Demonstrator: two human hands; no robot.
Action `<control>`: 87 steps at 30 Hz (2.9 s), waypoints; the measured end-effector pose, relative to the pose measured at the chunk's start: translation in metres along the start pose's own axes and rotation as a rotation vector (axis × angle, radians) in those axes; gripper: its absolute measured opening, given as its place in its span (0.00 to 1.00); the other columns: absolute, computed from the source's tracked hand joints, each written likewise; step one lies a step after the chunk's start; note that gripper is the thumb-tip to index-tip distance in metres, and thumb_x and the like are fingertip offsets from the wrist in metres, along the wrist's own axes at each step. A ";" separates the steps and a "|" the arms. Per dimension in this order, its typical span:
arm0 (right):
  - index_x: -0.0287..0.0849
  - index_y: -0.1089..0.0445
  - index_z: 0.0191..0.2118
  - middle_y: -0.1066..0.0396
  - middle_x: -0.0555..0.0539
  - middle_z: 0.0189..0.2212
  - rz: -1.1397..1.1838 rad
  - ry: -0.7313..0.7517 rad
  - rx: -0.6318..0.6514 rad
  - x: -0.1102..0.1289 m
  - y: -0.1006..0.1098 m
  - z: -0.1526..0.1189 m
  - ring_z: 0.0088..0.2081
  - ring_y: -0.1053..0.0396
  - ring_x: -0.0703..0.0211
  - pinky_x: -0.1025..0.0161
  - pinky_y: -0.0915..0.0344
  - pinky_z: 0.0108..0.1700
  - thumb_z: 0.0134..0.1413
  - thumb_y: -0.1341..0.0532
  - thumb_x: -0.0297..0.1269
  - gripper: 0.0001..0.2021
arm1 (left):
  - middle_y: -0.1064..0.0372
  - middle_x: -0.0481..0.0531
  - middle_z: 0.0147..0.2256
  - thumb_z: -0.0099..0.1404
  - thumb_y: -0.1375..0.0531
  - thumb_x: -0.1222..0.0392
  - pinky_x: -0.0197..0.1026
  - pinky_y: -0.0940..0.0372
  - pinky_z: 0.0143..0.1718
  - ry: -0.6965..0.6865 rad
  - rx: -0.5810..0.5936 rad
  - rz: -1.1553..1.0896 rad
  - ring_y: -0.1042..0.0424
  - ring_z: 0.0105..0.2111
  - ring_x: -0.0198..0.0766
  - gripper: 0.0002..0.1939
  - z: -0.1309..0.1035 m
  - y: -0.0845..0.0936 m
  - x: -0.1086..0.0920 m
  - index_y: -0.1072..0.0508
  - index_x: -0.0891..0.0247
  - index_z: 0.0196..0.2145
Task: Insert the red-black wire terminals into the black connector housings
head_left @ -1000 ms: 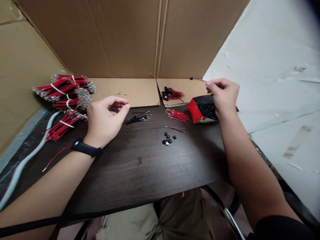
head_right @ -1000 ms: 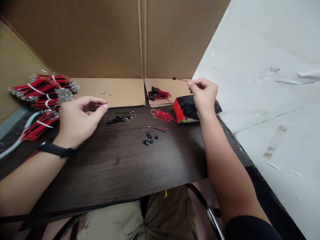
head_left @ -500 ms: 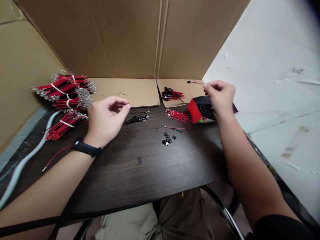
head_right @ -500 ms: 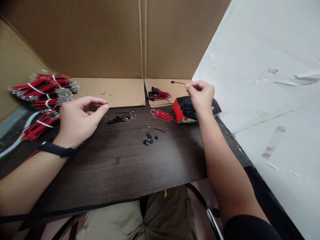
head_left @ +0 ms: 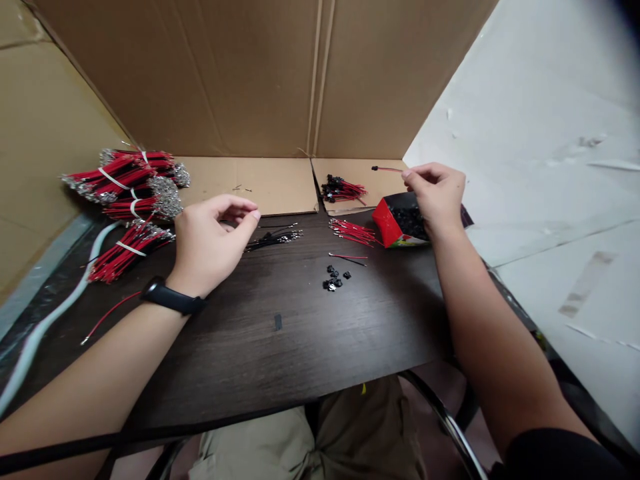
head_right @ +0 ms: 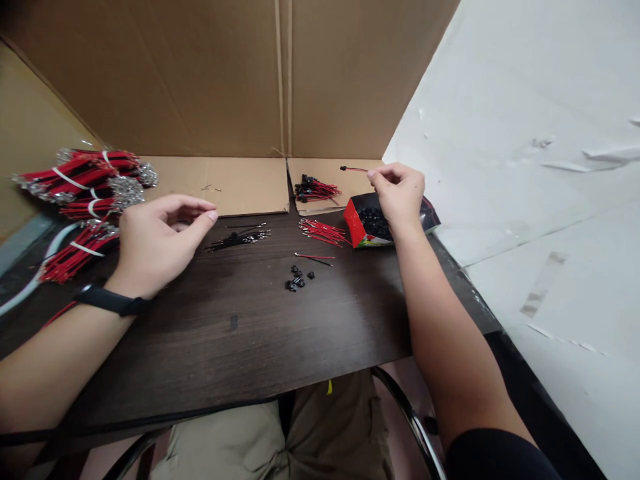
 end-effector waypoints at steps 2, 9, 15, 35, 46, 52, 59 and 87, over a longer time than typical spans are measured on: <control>0.44 0.23 0.25 0.27 0.50 0.23 -0.018 0.004 0.002 0.000 0.000 0.000 0.26 0.31 0.58 0.57 0.33 0.33 0.50 0.32 0.31 0.05 | 0.18 0.52 0.35 0.63 0.33 0.58 0.38 0.29 0.33 -0.001 0.000 -0.001 0.21 0.33 0.39 0.06 0.000 0.000 0.000 0.17 0.60 0.38; 0.44 0.23 0.26 0.27 0.49 0.23 -0.014 0.019 0.006 -0.001 0.000 0.001 0.26 0.31 0.57 0.57 0.33 0.33 0.50 0.32 0.31 0.04 | 0.18 0.52 0.35 0.63 0.33 0.59 0.37 0.30 0.32 -0.006 -0.001 0.008 0.22 0.32 0.37 0.07 0.000 0.000 -0.001 0.17 0.62 0.39; 0.43 0.22 0.27 0.26 0.49 0.24 -0.023 0.026 0.009 -0.005 0.000 0.002 0.27 0.30 0.57 0.57 0.32 0.33 0.50 0.33 0.32 0.03 | 0.18 0.53 0.35 0.64 0.33 0.58 0.37 0.30 0.32 -0.006 0.004 0.020 0.22 0.32 0.37 0.08 0.000 0.000 -0.001 0.17 0.63 0.39; 0.43 0.22 0.29 0.26 0.51 0.24 0.027 0.031 0.017 0.001 0.002 0.000 0.28 0.30 0.59 0.58 0.32 0.35 0.51 0.34 0.33 0.03 | 0.18 0.52 0.36 0.65 0.34 0.56 0.38 0.30 0.33 -0.010 0.014 0.008 0.22 0.32 0.38 0.09 0.000 0.000 0.003 0.17 0.61 0.40; 0.44 0.21 0.30 0.24 0.49 0.26 0.022 -0.005 0.029 0.001 0.002 -0.002 0.30 0.27 0.56 0.55 0.29 0.37 0.51 0.34 0.36 0.03 | 0.18 0.52 0.37 0.66 0.35 0.54 0.39 0.29 0.35 0.006 0.034 0.023 0.22 0.34 0.39 0.10 0.001 0.001 0.006 0.18 0.60 0.40; 0.45 0.20 0.29 0.22 0.49 0.27 0.040 -0.006 0.054 0.001 0.001 -0.003 0.31 0.25 0.55 0.55 0.28 0.40 0.50 0.32 0.36 0.03 | 0.18 0.53 0.37 0.65 0.35 0.54 0.39 0.29 0.35 0.011 0.038 0.017 0.22 0.34 0.39 0.10 0.001 0.001 0.006 0.18 0.60 0.40; 0.47 0.18 0.31 0.19 0.50 0.29 0.125 -0.055 0.144 -0.006 -0.005 -0.002 0.33 0.23 0.54 0.54 0.27 0.43 0.49 0.29 0.39 0.04 | 0.17 0.54 0.38 0.65 0.35 0.55 0.40 0.30 0.35 0.022 0.096 0.034 0.22 0.34 0.40 0.10 0.003 -0.002 0.010 0.18 0.60 0.41; 0.45 0.17 0.32 0.16 0.46 0.33 0.066 -0.070 0.119 -0.002 -0.003 -0.006 0.40 0.20 0.49 0.50 0.27 0.49 0.48 0.29 0.39 0.06 | 0.18 0.50 0.34 0.64 0.36 0.57 0.41 0.33 0.34 -0.084 0.191 0.171 0.27 0.27 0.39 0.07 -0.001 -0.007 0.003 0.18 0.57 0.39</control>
Point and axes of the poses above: each hand's wrist, its own z-axis towards the middle knuckle, its own y-axis out of the back of the hand, x = y × z, the point moved 4 cm from there along z, towards the middle knuckle
